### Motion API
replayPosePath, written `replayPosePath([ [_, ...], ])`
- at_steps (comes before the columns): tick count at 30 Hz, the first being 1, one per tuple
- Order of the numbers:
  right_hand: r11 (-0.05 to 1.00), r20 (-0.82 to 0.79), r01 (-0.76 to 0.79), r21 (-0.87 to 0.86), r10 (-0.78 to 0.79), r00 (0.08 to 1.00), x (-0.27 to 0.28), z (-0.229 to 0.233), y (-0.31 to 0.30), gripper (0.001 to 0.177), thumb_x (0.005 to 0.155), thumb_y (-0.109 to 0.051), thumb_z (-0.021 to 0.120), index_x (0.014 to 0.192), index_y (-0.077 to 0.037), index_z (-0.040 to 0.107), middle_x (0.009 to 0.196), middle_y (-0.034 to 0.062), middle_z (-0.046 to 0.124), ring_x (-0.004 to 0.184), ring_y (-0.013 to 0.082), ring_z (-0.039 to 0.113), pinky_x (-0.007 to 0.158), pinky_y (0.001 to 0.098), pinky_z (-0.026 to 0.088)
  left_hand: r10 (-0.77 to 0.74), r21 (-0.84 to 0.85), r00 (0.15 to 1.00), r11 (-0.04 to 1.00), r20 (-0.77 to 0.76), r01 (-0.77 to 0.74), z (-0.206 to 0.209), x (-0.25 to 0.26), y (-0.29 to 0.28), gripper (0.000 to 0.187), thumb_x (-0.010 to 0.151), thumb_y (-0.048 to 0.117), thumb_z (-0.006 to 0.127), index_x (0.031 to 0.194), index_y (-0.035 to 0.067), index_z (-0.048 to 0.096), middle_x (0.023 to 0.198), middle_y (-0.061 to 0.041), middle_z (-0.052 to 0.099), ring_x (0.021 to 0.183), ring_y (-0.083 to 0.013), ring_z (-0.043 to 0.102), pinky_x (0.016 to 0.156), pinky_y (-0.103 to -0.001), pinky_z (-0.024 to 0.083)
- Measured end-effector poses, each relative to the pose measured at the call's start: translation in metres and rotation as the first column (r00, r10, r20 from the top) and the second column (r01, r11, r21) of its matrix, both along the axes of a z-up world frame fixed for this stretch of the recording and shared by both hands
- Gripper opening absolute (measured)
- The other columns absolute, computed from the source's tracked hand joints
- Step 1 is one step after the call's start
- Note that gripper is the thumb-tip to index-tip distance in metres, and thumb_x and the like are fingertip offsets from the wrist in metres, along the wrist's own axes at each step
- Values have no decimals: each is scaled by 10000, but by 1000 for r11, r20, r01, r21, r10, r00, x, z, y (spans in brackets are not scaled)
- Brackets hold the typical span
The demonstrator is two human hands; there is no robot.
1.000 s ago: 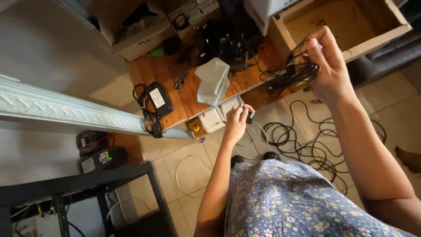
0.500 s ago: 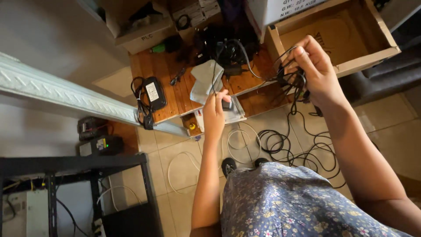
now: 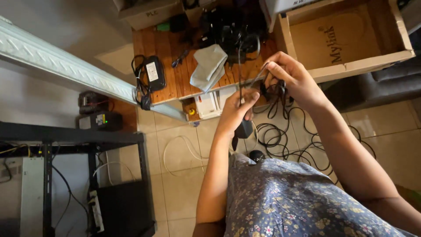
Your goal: The person gathers and untangles several black cables on a wooden shelf, then coils them and places them into a cardboard box. The person also briefly handles a light-colored cloth during the process.
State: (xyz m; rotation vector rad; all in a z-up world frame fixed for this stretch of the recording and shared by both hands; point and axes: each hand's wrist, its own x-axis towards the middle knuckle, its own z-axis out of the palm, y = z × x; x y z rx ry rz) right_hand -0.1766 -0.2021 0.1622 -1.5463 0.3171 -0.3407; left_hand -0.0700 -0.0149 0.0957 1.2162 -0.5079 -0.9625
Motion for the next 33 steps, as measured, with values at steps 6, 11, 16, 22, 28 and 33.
replayPosePath([
  [6, 999, 37, 51, 16, -52, 998, -10, -12, 10, 263, 1212, -297, 516, 1184, -67, 641, 906, -5, 673, 887, 84, 654, 868, 256, 526, -5, 128, 990, 992, 138, -12, -8, -12, 10, 273, 978, 252, 822, 1160, 71, 729, 898, 42, 767, 606, -35, 537, 548, -219, 404],
  [11, 993, 33, 94, 75, -96, 995, -19, -25, 16, 300, 1258, -308, 476, 1203, -67, 646, 1048, -25, 654, 1028, 83, 591, 978, 263, 491, 145, -8, 988, 989, 46, -145, -27, -13, 5, 227, 998, 175, 784, 1190, 61, 747, 967, -2, 765, 589, -54, 562, 549, -239, 450],
  [16, 944, 79, -67, 322, 44, 996, -36, -19, 21, 182, 1138, -254, 531, 1226, -126, 626, 1162, -42, 680, 1112, 83, 647, 1022, 300, 559, 301, -34, 949, 952, -88, -305, -29, -11, 6, 279, 1033, 223, 783, 1220, 23, 733, 937, -68, 742, 568, -70, 538, 538, -248, 445],
  [22, 992, 72, -42, 117, 34, 997, -41, -34, 24, 97, 1095, -99, 725, 1154, -61, 658, 1095, 15, 717, 1031, 122, 658, 952, 313, 545, 403, -67, 896, 905, -184, -421, -22, -13, 11, 351, 1025, 251, 781, 1271, 12, 707, 986, -75, 749, 585, -75, 535, 568, -267, 467],
  [28, 969, 137, 93, 227, -126, 982, -44, -52, 11, 182, 1206, -207, 622, 1115, -58, 675, 1024, 35, 735, 949, 121, 715, 895, 309, 622, 467, -177, 853, 842, -235, -510, -15, -2, 24, 329, 1072, 290, 769, 1220, 23, 645, 1018, -122, 747, 584, -83, 519, 582, -290, 468],
  [33, 928, 165, 143, 345, -210, 964, -48, -42, -3, 297, 1257, -279, 493, 1127, -82, 673, 1068, 45, 739, 978, 136, 719, 888, 302, 594, 508, -135, 817, 821, -273, -555, 0, 16, 43, 336, 1023, 331, 750, 1184, 54, 651, 1102, -101, 756, 533, -71, 471, 552, -286, 457],
])
